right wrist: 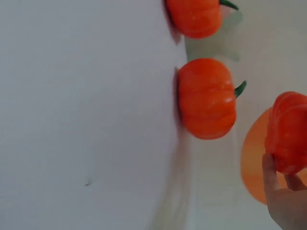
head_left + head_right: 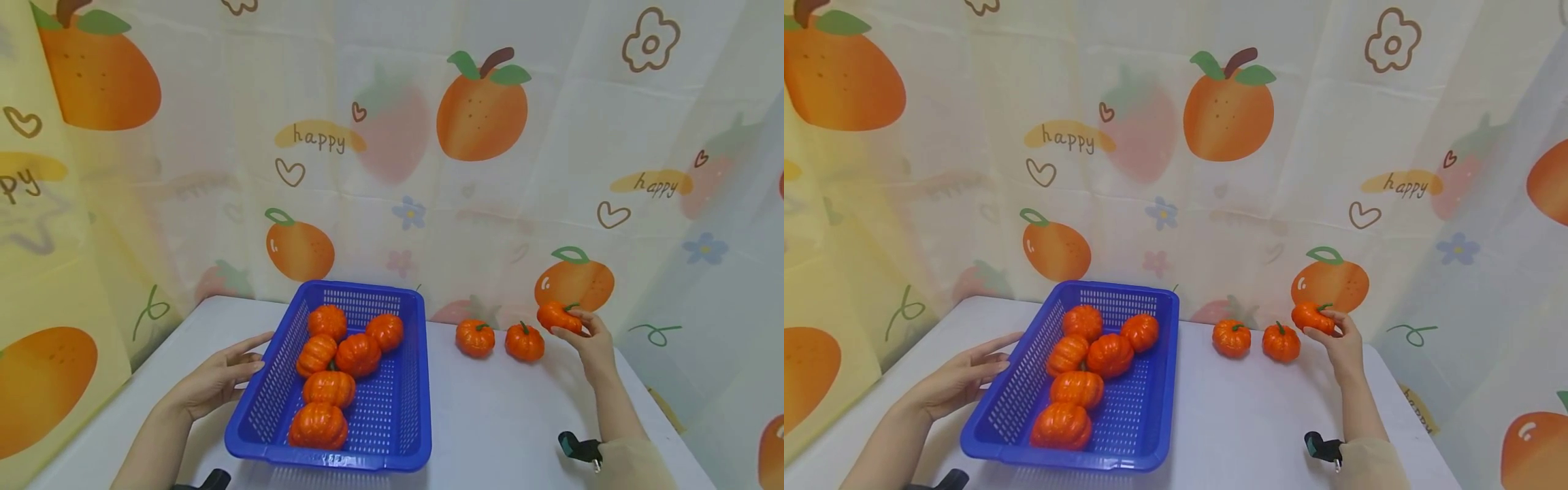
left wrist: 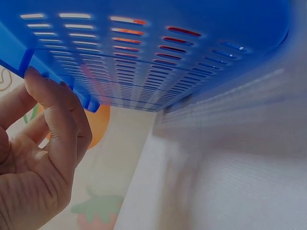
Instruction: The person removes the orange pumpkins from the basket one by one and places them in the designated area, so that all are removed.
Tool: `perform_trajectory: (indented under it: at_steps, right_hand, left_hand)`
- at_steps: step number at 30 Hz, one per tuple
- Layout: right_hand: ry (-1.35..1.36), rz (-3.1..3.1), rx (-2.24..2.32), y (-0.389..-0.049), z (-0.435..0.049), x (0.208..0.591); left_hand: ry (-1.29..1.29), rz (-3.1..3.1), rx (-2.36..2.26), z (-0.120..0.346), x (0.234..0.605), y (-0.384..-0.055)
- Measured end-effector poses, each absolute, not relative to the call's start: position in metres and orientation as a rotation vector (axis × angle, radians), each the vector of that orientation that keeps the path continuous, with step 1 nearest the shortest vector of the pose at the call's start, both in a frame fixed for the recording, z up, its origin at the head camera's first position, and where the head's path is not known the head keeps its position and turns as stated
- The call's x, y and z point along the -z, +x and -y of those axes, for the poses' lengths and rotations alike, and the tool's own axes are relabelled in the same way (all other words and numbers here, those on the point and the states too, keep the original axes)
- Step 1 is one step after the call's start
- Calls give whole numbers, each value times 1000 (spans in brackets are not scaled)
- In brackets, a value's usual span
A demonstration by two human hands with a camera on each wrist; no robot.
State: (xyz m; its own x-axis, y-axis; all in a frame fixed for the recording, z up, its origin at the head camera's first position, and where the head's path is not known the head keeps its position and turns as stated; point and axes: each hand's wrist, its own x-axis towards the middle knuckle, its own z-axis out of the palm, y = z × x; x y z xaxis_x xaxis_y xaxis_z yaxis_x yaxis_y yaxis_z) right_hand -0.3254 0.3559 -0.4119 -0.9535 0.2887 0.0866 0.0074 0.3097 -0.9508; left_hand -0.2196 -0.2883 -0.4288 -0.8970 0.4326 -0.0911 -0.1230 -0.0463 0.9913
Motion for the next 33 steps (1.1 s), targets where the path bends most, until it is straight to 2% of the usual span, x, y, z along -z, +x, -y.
perform_trajectory:
  at_steps: [11,33]
  right_hand:
    - [-515,2325,-1535,-326,-365,439]
    - [-611,2470,-1448,-319,-383,463]
  left_hand:
    - [290,-1888,-1984,289,429,-219]
    - [281,-1917,-1966,288,427,-219]
